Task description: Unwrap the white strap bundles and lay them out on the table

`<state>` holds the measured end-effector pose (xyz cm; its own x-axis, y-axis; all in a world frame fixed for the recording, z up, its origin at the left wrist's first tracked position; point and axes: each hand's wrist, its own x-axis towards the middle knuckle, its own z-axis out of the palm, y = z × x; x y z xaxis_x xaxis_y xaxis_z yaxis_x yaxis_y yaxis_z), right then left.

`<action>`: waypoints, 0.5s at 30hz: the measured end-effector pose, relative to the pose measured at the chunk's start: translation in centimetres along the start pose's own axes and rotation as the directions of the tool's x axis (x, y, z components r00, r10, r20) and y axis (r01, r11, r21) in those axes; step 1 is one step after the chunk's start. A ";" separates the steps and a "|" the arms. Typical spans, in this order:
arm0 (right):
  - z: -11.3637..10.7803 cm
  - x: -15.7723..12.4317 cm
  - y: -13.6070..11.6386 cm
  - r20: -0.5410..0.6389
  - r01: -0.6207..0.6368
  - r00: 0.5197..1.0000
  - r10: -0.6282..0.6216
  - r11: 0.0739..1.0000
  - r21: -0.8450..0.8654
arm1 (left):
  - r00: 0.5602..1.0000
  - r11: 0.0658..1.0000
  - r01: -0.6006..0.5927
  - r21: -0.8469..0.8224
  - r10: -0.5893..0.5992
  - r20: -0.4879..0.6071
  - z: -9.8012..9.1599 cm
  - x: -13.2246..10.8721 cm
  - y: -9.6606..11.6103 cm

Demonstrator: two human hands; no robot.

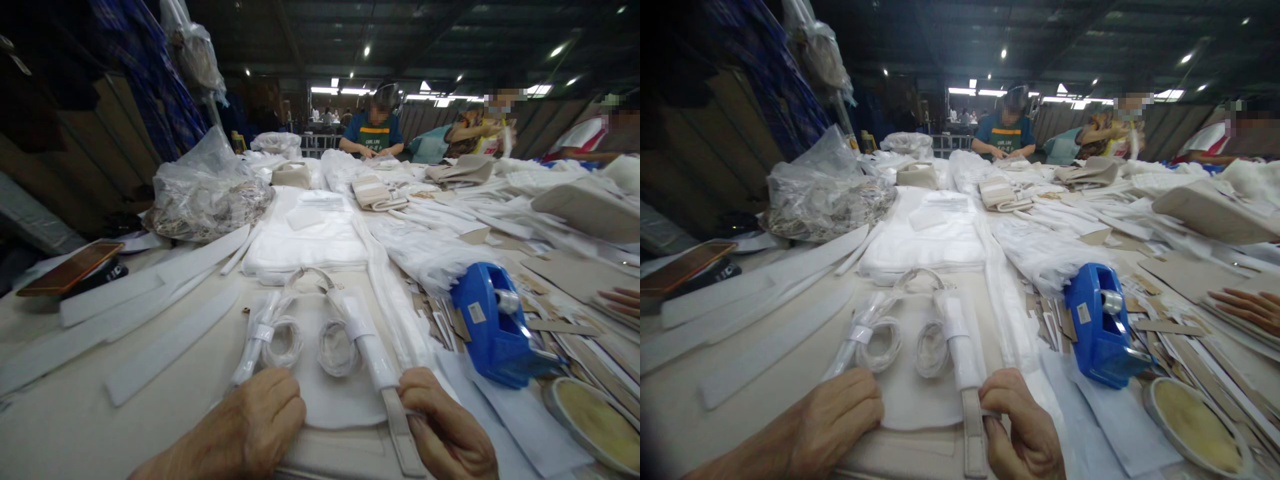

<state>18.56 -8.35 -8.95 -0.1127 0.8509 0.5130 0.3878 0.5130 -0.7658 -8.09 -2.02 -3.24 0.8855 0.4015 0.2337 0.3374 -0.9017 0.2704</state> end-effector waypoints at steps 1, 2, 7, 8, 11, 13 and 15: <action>-0.2 0.2 -0.1 0.014 0.013 1.000 -0.013 1.000 0.001 | 1.000 1.000 0.006 -0.016 -0.006 0.008 -0.1 0.1 -0.1; -0.5 0.5 -0.2 0.043 0.030 0.999 -0.030 1.000 0.003 | 1.000 0.999 0.014 -0.034 -0.013 0.018 -0.1 0.1 -0.1; -2.3 0.6 1.2 0.206 0.097 0.975 -0.085 0.994 -0.048 | 0.989 0.999 -0.025 -0.045 0.019 -0.146 1.3 0.4 -0.8; -2.3 0.4 2.2 0.216 0.083 0.974 -0.067 0.994 -0.068 | 0.974 0.998 -0.047 -0.028 0.040 -0.221 1.6 0.2 -1.0; -1.4 -0.2 5.8 0.239 0.060 0.970 -0.048 0.997 -0.045 | 0.923 1.000 0.007 0.030 0.005 -0.385 1.7 -1.5 -1.3; -0.2 -0.7 7.7 0.214 0.031 0.976 -0.028 0.999 -0.009 | 0.881 0.985 0.173 0.004 -0.153 -0.447 1.5 -3.6 -1.4; 1.0 -1.2 8.4 0.131 -0.075 0.989 0.075 0.997 -0.004 | 0.786 0.915 0.382 -0.131 -0.396 -0.475 1.7 -6.0 -1.5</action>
<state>21.08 -4.99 -16.39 -0.2025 0.8943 0.3991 0.3989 0.4475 -0.8004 -13.39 -3.38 -6.59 0.4102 0.7488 0.5206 0.6047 -0.6507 0.4593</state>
